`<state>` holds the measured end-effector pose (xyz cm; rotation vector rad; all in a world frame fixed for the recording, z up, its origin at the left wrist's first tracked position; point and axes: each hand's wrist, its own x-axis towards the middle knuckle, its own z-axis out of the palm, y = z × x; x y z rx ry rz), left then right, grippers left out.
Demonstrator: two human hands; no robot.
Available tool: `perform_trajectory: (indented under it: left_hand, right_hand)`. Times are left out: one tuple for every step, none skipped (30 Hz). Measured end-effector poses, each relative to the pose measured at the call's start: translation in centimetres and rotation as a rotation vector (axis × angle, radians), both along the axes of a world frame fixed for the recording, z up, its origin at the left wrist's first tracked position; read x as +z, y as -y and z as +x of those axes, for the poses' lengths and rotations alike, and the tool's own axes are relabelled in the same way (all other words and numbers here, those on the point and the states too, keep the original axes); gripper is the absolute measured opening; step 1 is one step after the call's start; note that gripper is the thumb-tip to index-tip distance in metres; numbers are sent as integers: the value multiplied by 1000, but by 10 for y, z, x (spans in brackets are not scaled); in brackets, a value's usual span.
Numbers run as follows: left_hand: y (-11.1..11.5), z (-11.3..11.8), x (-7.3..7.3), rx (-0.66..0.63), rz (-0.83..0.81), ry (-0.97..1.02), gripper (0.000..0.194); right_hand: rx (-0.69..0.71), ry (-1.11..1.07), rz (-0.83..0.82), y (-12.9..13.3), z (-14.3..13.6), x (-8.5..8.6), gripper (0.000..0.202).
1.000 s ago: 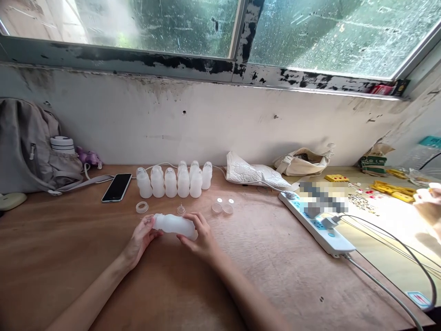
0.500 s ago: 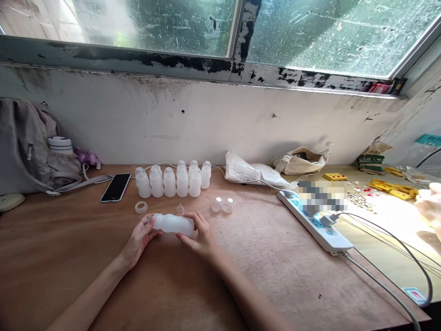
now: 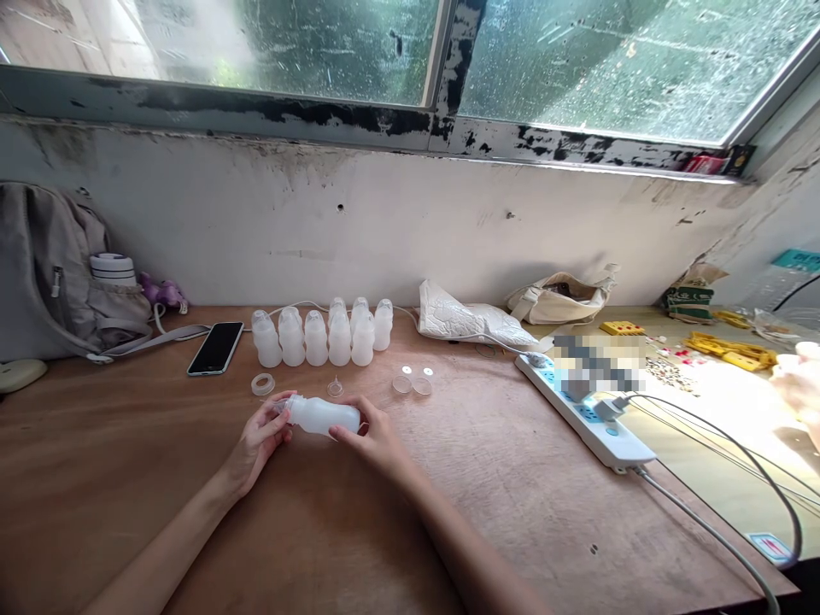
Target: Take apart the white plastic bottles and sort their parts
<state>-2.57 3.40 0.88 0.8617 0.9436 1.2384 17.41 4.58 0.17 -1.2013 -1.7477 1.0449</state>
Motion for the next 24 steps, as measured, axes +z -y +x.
perform_trajectory:
  left_hand:
    - [0,0,0,3,-5,3,36]
    - [0,0,0,5,-7,5,36]
    - [0,0,0,3,-6,7,36]
    - [0,0,0,-2,-3,7,35]
    - [0,0,-1,-11,-1,7,34]
    - [0,0,-1,-20,0,8,33]
    - [0,0,0,-29,-1,9,33]
    - [1,0,0,-38,-3,9,33]
    - [1,0,1,-48,-4,7,34]
    - [2,0,1,-60,-1,3,35]
    - [2,0,2,-74,6,0,36]
    - [2,0,2,-89,15,0,37]
    - [3,0,2,-103,25,6,39]
    - [3,0,2,-110,33,18,40]
    - [3,1,2,-109,36,31,40]
    - [2,1,1,-100,34,38,38]
    - [2,1,1,-84,28,37,36]
    - [2,1,0,-66,18,32,35]
    - [2,1,0,-52,7,28,36]
    - [2,1,1,-45,-1,34,38]
    - [2,1,2,-42,-3,54,41]
    - [2,1,3,-40,-1,84,44]
    - [2,1,4,-38,2,117,47]
    - [2,2,5,-30,1,142,47]
  right_hand:
    - [4,-22,-42,-1,0,-1,36]
    - [15,-41,-96,-2,0,-2,36]
    - [30,-60,-159,-3,0,-2,36]
    - [49,-80,-228,-4,0,-3,37]
    - [68,-103,-298,-5,0,-3,38]
    - [87,-130,-367,-5,0,-2,40]
    - [102,-161,-431,-5,0,-1,41]
    - [113,-195,-493,-5,1,0,42]
    - [122,-227,-555,-5,2,2,44]
    - [132,-255,-618,-5,3,4,45]
    - [144,-277,-685,-5,3,5,46]
    - [158,-295,-750,-5,4,7,48]
    - [171,-311,-804,-5,5,8,49]
    - [180,-326,-841,-5,6,9,50]
    - [182,-341,-857,-5,6,9,49]
    - [180,-355,-857,-5,6,9,48]
    - [173,-367,-846,-6,6,8,46]
    - [167,-375,-833,-6,6,8,44]
    - [164,-379,-823,-6,5,7,43]
    - [162,-379,-816,-5,4,6,43]
    - [159,-379,-809,-5,4,6,42]
    - [156,-377,-802,-5,4,5,42]
    - [151,-376,-793,-5,3,5,42]
    - [147,-372,-785,-5,3,5,41]
